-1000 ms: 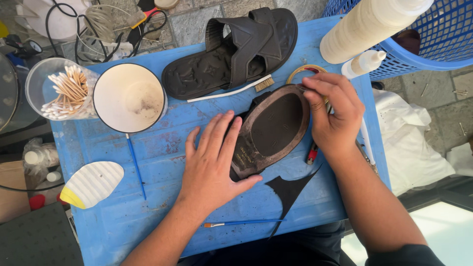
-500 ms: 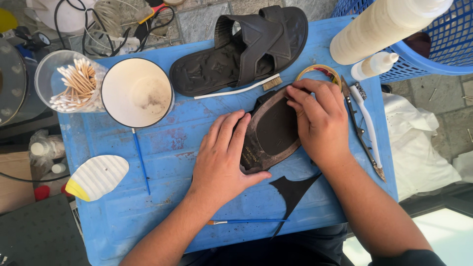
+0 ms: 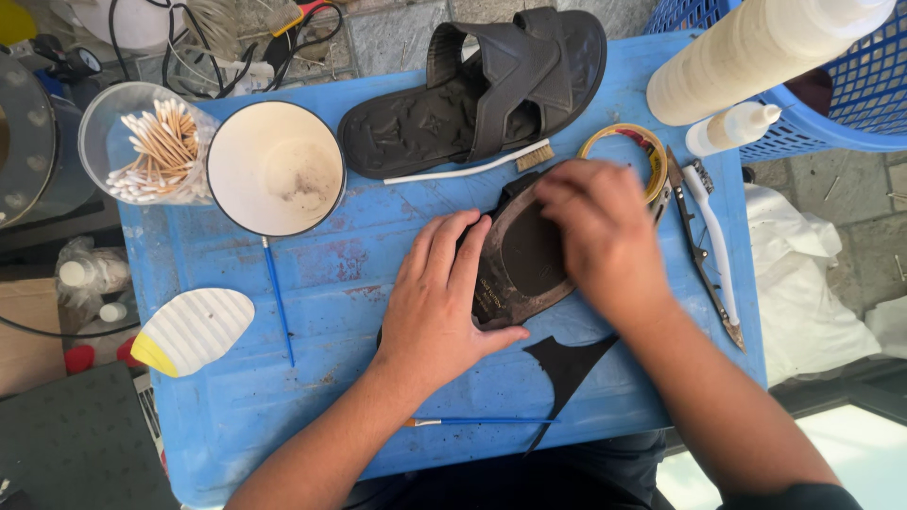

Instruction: The person scrapes the sole of a black sandal with a pointed metal tool to remove debris or old adhesive. They hold the sandal with their left hand and use the tool with their right hand, working on the inner sole area.

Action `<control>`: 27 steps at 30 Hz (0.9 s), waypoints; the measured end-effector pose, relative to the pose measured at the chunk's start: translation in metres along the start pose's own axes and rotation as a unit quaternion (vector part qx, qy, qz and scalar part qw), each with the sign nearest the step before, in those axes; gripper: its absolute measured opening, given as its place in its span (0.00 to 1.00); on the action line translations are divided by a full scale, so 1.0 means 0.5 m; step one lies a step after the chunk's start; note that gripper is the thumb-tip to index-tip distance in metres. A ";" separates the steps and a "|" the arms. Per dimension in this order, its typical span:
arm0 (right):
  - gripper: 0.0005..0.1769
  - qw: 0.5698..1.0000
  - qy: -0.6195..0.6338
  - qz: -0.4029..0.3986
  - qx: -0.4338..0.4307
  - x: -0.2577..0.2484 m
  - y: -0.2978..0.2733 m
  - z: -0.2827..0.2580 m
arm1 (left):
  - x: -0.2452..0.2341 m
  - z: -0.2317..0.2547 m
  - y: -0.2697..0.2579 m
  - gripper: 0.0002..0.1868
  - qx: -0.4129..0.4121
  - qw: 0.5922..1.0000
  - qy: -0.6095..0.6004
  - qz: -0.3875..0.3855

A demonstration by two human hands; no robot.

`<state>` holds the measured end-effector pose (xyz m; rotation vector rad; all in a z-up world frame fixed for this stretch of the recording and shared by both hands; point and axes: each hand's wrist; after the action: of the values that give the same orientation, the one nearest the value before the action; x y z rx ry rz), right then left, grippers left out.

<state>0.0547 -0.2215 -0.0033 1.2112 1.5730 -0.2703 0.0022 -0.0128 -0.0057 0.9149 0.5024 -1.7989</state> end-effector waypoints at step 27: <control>0.04 0.986 0.101 0.113 0.075 -0.022 -0.045 0.039 | 0.001 0.000 -0.007 0.63 -0.016 1.000 0.020 0.000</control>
<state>0.0473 -0.2517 -0.0108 1.5616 1.5918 -0.1230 -0.0014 -0.0118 -0.0062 0.9294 0.5551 -1.7710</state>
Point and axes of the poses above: each hand's wrist, its own y-axis towards the middle knuckle, its own x-axis out of the palm, z = x × y, and after that the axes turned 6 degrees about -z, right-handed
